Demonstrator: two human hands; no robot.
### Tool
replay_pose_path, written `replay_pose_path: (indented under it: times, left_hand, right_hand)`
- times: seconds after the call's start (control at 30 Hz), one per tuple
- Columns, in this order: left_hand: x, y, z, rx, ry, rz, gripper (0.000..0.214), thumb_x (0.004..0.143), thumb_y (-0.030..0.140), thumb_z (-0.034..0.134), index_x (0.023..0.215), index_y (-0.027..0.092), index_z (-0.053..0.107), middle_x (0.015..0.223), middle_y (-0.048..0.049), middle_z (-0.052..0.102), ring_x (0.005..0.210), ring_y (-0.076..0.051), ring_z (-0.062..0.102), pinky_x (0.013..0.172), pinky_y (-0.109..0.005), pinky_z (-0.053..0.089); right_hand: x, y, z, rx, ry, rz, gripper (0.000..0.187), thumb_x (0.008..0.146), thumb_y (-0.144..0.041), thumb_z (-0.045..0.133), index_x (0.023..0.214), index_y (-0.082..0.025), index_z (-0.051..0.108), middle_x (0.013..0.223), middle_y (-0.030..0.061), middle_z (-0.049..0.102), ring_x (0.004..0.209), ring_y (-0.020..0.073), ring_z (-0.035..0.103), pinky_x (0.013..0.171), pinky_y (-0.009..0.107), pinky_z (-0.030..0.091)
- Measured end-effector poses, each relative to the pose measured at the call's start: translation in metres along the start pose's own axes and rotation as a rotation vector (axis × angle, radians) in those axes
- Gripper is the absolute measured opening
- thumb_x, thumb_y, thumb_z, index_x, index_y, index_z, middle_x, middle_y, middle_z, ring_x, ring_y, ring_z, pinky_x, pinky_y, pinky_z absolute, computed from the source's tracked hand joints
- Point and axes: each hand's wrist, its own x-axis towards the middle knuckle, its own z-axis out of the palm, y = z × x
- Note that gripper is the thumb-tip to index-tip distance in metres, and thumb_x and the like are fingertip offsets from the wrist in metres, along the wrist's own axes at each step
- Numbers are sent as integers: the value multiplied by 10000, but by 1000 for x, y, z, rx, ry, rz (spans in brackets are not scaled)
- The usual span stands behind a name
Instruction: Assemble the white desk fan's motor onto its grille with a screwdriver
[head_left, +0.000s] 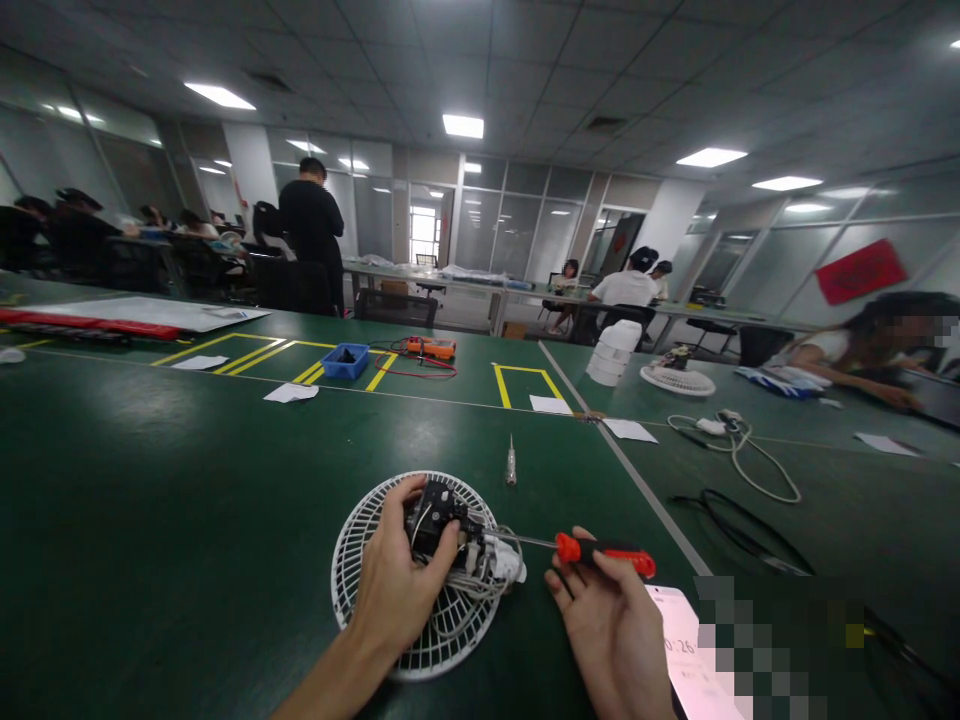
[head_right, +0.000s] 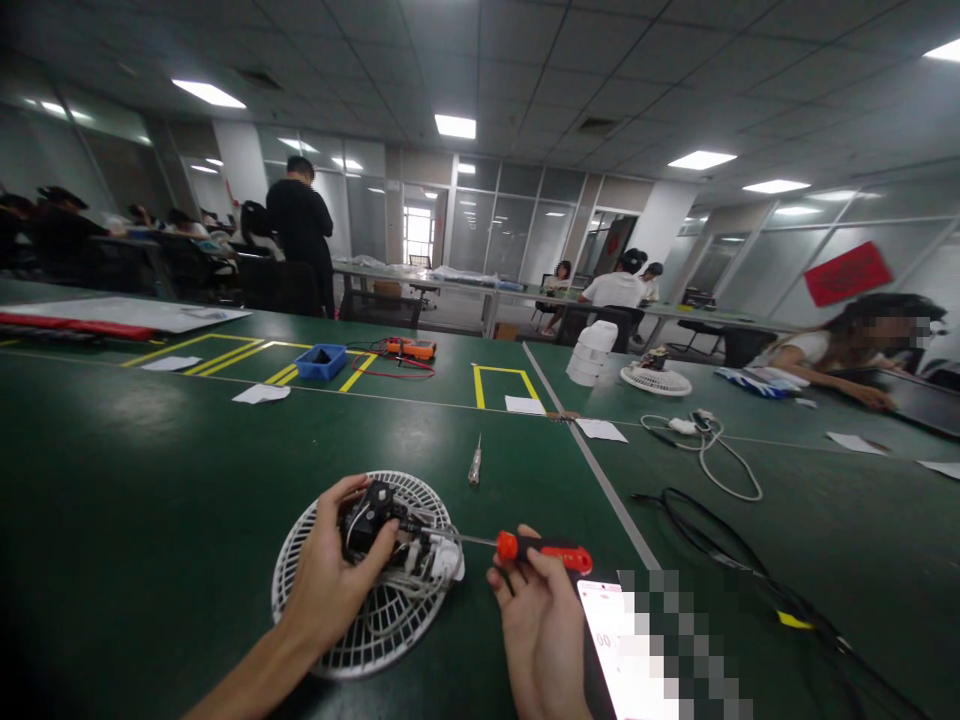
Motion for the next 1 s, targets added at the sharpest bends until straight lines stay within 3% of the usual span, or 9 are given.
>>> replay_pose_path:
  times: [0.17, 0.5, 0.63, 0.77, 0.9, 1.0]
  left_hand:
    - [0, -1, 0, 5, -3, -3, 541, 884, 465, 650, 1348, 275, 447, 1284, -63, 646, 1184, -256, 647, 1023, -481, 532]
    - [0, -1, -2, 32, -14, 17, 578, 876, 515, 655, 1354, 276, 437, 1285, -70, 627, 1183, -270, 637, 1016, -505, 531]
    - [0, -2, -1, 41, -7, 36, 628, 834, 476, 713, 1360, 291, 424, 1276, -52, 623, 1170, -256, 637, 1021, -484, 530]
    - [-1, -2, 0, 47, -3, 77, 627, 820, 403, 716, 1360, 283, 422, 1271, -50, 617, 1156, -242, 635, 1024, -460, 530]
    - [-1, -1, -1, 64, 8, 100, 606, 820, 384, 705, 1347, 273, 428, 1265, -54, 615, 1152, -243, 634, 1013, -451, 535]
    - [0, -1, 0, 67, 6, 97, 605, 820, 384, 706, 1348, 273, 432, 1269, -55, 613, 1155, -245, 632, 1014, -452, 534]
  right_hand:
    - [2, 3, -1, -83, -21, -94, 419, 515, -337, 947, 655, -223, 568, 562, -72, 511, 526, 105, 422, 499, 240, 441]
    - [3, 10, -2, -158, -78, -45, 585, 563, -494, 949, 554, -240, 423, 443, -108, 335, 435, 73, 243, 404, 222, 307]
    - [5, 8, 0, -158, -11, -13, 536, 499, -529, 959, 625, -221, 539, 497, -74, 474, 477, 96, 368, 440, 230, 375]
    - [-1, 1, 5, -71, -6, -21, 562, 468, -523, 956, 844, -204, 686, 736, -10, 674, 649, 148, 552, 560, 263, 493]
    - [-5, 0, 5, -19, -44, -11, 475, 401, -379, 974, 729, -209, 676, 748, -10, 679, 683, 161, 573, 584, 280, 513]
    - [-1, 5, 0, -94, -15, -34, 438, 426, -382, 981, 665, -203, 660, 659, -23, 634, 606, 134, 517, 553, 259, 486]
